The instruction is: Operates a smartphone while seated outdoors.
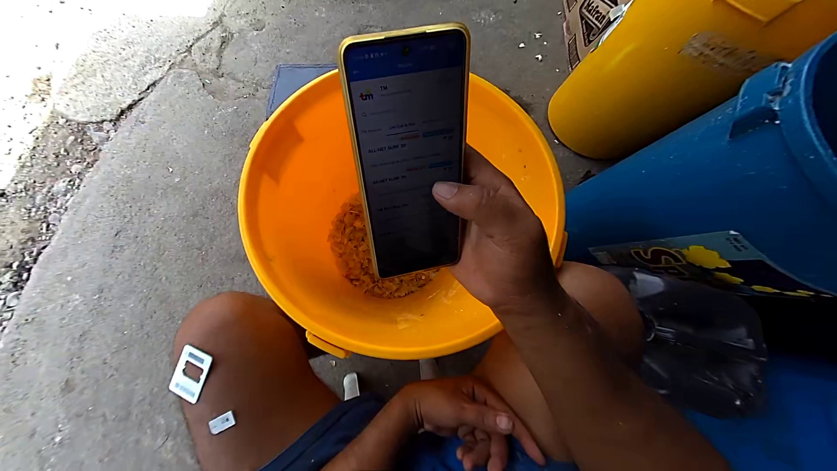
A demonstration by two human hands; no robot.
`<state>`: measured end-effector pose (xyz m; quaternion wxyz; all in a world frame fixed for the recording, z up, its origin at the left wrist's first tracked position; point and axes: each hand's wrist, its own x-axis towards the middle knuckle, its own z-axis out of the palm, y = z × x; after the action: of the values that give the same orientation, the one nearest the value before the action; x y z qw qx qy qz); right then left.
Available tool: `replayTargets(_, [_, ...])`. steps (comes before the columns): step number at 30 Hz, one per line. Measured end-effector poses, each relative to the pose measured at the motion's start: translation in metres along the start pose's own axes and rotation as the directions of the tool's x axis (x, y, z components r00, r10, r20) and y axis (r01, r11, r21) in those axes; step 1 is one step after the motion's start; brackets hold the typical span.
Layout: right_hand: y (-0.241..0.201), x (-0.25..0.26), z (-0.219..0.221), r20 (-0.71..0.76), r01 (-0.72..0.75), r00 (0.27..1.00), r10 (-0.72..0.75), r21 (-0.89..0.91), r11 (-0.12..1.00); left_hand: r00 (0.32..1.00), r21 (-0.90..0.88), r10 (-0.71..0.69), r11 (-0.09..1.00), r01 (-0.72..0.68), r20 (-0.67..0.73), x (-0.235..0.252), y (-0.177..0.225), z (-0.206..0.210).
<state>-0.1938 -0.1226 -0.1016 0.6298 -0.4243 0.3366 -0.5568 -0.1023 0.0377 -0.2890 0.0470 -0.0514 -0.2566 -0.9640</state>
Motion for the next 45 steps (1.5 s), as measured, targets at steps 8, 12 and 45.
replayTargets(8, [0.0002,0.0004,0.0016,-0.004,0.007,1.0,-0.007,-0.014,1.0,1.0,-0.006,0.023,1.0,-0.023,0.009,-0.001,-0.0019,-0.0012])
replayTargets(12, [0.0007,-0.0012,0.0006,0.01,0.018,1.0,-0.018,-0.001,1.0,1.0,-0.017,0.017,1.0,-0.016,0.016,-0.0006,-0.0004,0.0005])
replayTargets(45, [0.0015,-0.0006,-0.0023,0.064,0.04,0.997,-0.042,0.038,0.998,1.0,0.038,0.003,0.999,-0.003,-0.008,-0.0019,0.0066,0.0039])
